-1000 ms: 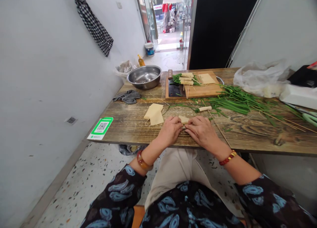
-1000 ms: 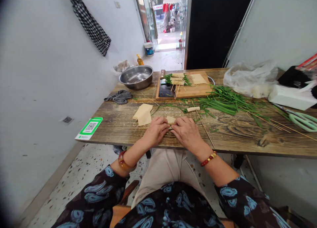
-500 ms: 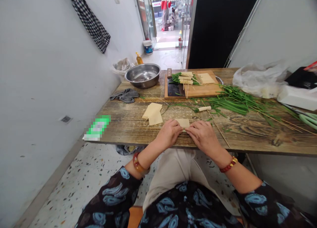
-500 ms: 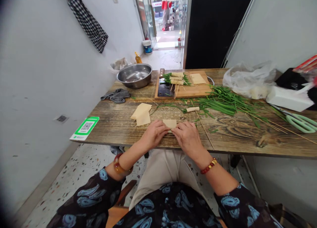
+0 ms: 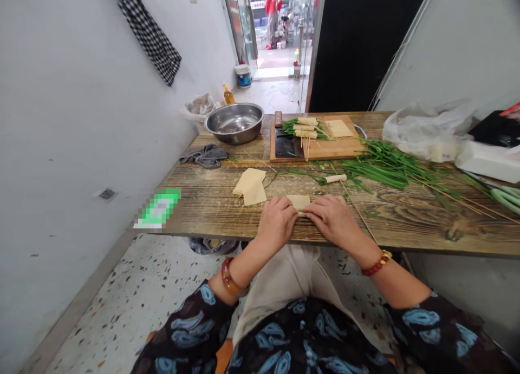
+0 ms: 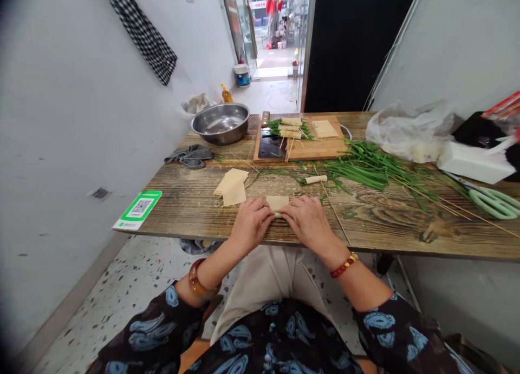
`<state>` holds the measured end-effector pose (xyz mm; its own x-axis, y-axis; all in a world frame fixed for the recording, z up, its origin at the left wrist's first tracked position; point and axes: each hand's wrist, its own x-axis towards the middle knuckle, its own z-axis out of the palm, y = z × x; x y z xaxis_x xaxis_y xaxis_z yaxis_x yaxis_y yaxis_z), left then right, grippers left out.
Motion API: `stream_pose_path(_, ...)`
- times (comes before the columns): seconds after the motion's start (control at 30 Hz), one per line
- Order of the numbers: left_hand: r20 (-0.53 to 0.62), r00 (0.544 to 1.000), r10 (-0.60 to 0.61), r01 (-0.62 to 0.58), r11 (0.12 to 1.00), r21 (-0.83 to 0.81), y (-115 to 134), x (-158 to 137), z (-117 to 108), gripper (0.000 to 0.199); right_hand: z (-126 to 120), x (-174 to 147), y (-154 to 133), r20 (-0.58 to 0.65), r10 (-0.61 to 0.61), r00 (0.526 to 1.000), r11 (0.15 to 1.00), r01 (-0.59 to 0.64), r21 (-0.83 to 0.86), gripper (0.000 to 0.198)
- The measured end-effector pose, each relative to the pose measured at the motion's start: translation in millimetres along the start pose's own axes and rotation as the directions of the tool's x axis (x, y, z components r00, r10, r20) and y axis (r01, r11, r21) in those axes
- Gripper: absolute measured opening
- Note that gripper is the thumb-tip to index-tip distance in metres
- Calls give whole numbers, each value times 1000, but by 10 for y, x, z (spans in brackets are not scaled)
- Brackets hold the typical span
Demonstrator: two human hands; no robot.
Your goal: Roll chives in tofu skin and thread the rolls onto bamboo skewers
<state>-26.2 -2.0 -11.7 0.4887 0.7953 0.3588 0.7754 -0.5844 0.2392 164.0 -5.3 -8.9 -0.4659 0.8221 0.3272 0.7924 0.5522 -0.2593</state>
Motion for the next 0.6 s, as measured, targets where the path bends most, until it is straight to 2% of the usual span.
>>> stream_pose_path(0.13, 5, 1000, -2, 2, 1000, 12, 1, 36, -10, 19, -75, 56, -31, 24, -21, 999, 999, 22, -37, 18)
stream_pose_path(0.3, 16, 998, 65, -67, 989, 136, -8, 74, -50, 17, -124, 126, -21, 54, -49, 997, 992, 55, -110, 23)
stream_pose_path(0.43, 16, 992, 122, -123, 972, 199, -9, 86, -62, 19, -121, 121, -29, 40, -17, 999, 996, 21, -84, 23)
stream_pose_path(0.6, -12, 987, 158, -154, 973, 174, -52, 108, -32, 19, -172, 86, -3, 0, -9, 1000, 999, 9, -51, 22)
